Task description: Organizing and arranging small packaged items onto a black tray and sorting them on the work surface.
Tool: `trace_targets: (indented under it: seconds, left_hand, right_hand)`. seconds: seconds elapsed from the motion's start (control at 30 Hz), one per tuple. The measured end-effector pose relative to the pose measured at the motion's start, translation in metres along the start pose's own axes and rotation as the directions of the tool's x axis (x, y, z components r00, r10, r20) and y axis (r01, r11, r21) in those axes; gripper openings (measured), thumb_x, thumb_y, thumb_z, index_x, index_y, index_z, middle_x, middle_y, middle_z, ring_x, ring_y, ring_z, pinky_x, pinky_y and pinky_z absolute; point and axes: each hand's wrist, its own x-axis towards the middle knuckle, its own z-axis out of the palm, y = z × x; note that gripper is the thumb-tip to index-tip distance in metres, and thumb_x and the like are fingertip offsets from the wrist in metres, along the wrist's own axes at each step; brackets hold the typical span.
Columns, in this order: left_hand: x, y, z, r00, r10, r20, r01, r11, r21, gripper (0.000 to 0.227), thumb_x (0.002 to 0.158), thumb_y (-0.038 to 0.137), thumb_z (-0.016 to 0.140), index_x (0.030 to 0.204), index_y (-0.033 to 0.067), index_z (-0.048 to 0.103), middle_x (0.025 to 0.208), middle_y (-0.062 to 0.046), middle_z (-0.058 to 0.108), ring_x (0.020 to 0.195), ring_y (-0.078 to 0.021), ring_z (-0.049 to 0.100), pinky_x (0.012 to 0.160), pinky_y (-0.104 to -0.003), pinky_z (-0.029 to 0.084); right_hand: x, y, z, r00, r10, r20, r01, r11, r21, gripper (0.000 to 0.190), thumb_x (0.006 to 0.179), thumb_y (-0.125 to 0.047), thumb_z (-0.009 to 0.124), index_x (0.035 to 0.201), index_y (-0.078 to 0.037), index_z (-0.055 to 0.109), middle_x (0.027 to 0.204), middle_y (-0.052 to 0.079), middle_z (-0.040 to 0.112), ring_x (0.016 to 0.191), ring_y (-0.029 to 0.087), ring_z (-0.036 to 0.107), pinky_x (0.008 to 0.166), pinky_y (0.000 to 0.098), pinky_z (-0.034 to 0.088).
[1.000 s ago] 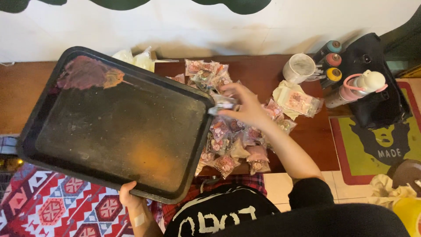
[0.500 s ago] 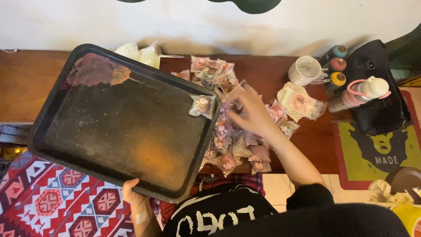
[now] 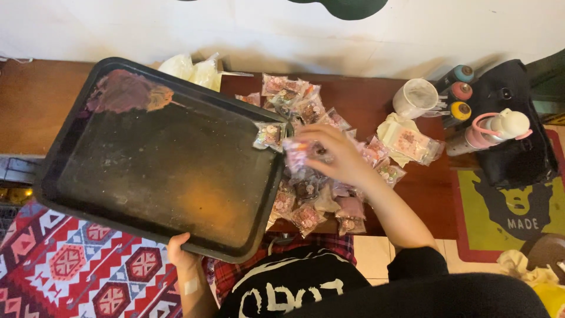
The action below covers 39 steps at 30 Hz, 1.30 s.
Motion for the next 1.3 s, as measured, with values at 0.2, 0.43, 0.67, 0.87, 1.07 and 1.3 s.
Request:
trace_targets:
  seconds: [0.2, 0.43, 0.67, 0.87, 1.07, 1.3]
  left_hand:
    - [-0.008, 0.002, 0.016, 1.0, 0.007, -0.017, -0.006, 1.0, 0.014, 0.05, 0.074, 0.013, 0.056, 0.121, -0.0013, 0.06, 0.113, -0.015, 0.063, 0.102, -0.0314, 0.063, 0.094, -0.042, 0.053]
    - [-0.002, 0.008, -0.002, 0.995, -0.033, 0.093, 0.03, 0.999, 0.03, 0.042, 0.081, 0.019, 0.057, 0.116, -0.0034, 0.058, 0.112, -0.018, 0.062, 0.106, -0.0332, 0.059, 0.097, -0.041, 0.049]
    - [0.008, 0.013, -0.002, 0.997, -0.073, -0.008, 0.073, 0.997, -0.005, 0.051, 0.076, 0.021, 0.056, 0.122, 0.0003, 0.061, 0.117, -0.015, 0.063, 0.107, -0.0292, 0.061, 0.098, -0.038, 0.048]
    - [0.016, -0.003, -0.019, 0.999, -0.033, 0.032, 0.035, 0.998, -0.053, 0.045, 0.079, 0.02, 0.057, 0.119, -0.002, 0.061, 0.116, -0.016, 0.064, 0.105, -0.0297, 0.061, 0.098, -0.039, 0.049]
    - [0.003, -0.003, 0.003, 0.999, -0.044, 0.032, 0.046, 0.998, -0.047, 0.042, 0.079, 0.017, 0.056, 0.116, -0.0013, 0.062, 0.111, -0.015, 0.064, 0.101, -0.0298, 0.063, 0.093, -0.04, 0.051]
    - [0.002, -0.041, -0.034, 0.998, -0.058, 0.007, 0.059, 0.998, -0.036, 0.032, 0.083, 0.014, 0.057, 0.109, -0.0042, 0.061, 0.104, -0.017, 0.063, 0.095, -0.032, 0.063, 0.088, -0.041, 0.052]
  right_hand:
    - [0.026, -0.003, 0.058, 0.932, -0.336, 0.134, 0.362, 0.872, -0.331, 0.06, 0.095, -0.019, 0.071, 0.151, -0.026, 0.049, 0.164, 0.004, 0.034, 0.154, 0.031, 0.021, 0.128, 0.0562, 0.018]
    - [-0.014, 0.002, 0.016, 0.979, -0.171, 0.112, 0.2, 0.919, -0.339, 0.062, 0.102, -0.025, 0.063, 0.159, -0.024, 0.039, 0.17, 0.007, 0.026, 0.158, 0.033, 0.018, 0.13, 0.0575, 0.016]
    - [-0.062, 0.02, -0.02, 0.959, 0.283, -0.023, -0.271, 0.89, -0.367, 0.049, 0.082, -0.04, 0.08, 0.125, -0.019, 0.069, 0.14, 0.009, 0.06, 0.138, 0.035, 0.046, 0.117, 0.0533, 0.032]
    - [-0.06, 0.028, -0.019, 0.987, 0.102, -0.121, -0.124, 0.973, -0.192, 0.03, 0.081, -0.024, 0.082, 0.104, -0.013, 0.067, 0.136, 0.016, 0.064, 0.137, 0.04, 0.05, 0.114, 0.0529, 0.036]
    - [-0.04, 0.017, -0.011, 0.929, 0.363, -0.066, -0.298, 0.844, 0.446, 0.03, 0.093, -0.011, 0.073, 0.118, -0.01, 0.057, 0.112, 0.008, 0.069, 0.096, 0.02, 0.072, 0.082, 0.033, 0.06]
    - [0.001, -0.034, 0.068, 0.998, -0.036, 0.05, 0.026, 0.983, 0.183, 0.037, 0.096, -0.019, 0.072, 0.13, -0.009, 0.059, 0.115, 0.004, 0.069, 0.096, 0.018, 0.071, 0.084, 0.0342, 0.062]
